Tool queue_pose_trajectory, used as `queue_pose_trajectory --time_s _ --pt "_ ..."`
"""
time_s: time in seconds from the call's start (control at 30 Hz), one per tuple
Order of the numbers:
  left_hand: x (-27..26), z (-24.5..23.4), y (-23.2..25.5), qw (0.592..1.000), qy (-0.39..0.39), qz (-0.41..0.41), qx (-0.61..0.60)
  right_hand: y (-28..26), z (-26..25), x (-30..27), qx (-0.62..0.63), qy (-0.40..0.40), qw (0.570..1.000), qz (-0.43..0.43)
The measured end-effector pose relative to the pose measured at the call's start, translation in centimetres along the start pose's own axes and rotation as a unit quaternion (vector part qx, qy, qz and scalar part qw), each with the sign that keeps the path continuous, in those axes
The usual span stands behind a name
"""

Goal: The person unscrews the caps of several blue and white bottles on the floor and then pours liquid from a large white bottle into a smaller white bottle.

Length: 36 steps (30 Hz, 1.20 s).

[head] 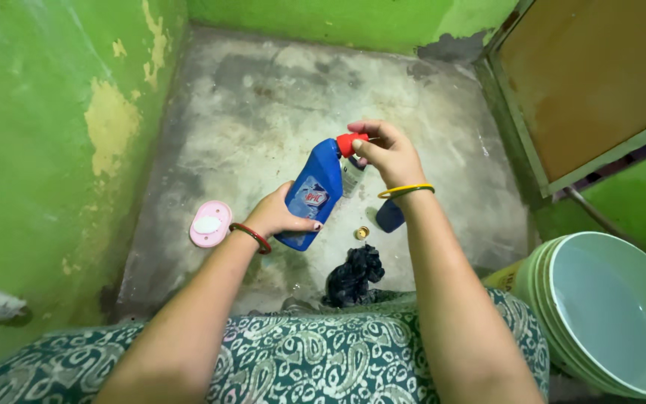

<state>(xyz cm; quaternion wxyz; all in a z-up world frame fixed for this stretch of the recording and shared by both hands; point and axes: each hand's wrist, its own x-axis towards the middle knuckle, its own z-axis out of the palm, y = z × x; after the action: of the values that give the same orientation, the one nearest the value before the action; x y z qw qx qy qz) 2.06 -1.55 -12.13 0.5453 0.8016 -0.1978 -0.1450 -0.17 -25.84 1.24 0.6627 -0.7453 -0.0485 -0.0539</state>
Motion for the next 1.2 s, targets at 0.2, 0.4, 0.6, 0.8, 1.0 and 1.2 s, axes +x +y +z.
queue_pose_trajectory --time_s 0.2,0.4,0.6,0.8,1.0,1.2 --pt "-1.4 -0.9 2.8 1.0 -0.008 0.015 0.025 -2.2 -1.0 -0.8 -0.021 -0.024 0.999 -0.014" --pt "-2.4 -0.5 4.4 0.996 -0.024 0.058 0.058 -1.3 -0.2 -1.6 -0.283 0.1 0.953 0.048" --pt "-2.5 -1.0 4.3 0.997 -0.046 0.041 0.056 -1.5 -0.5 -3.6 -0.014 -0.004 0.998 -0.06" --pt "-2.6 -1.4 4.4 0.994 -0.037 0.033 0.094 -0.3 0.3 -2.7 -0.143 0.047 0.988 0.027" --pt "-2.2 -1.4 3.9 0.991 -0.046 0.046 0.114 1.5 -0.3 -2.2 -0.175 0.052 0.981 0.066" --pt "-1.6 -1.8 3.6 0.992 -0.052 0.055 0.102 0.4 0.2 -2.9 0.009 -0.075 0.995 -0.063"
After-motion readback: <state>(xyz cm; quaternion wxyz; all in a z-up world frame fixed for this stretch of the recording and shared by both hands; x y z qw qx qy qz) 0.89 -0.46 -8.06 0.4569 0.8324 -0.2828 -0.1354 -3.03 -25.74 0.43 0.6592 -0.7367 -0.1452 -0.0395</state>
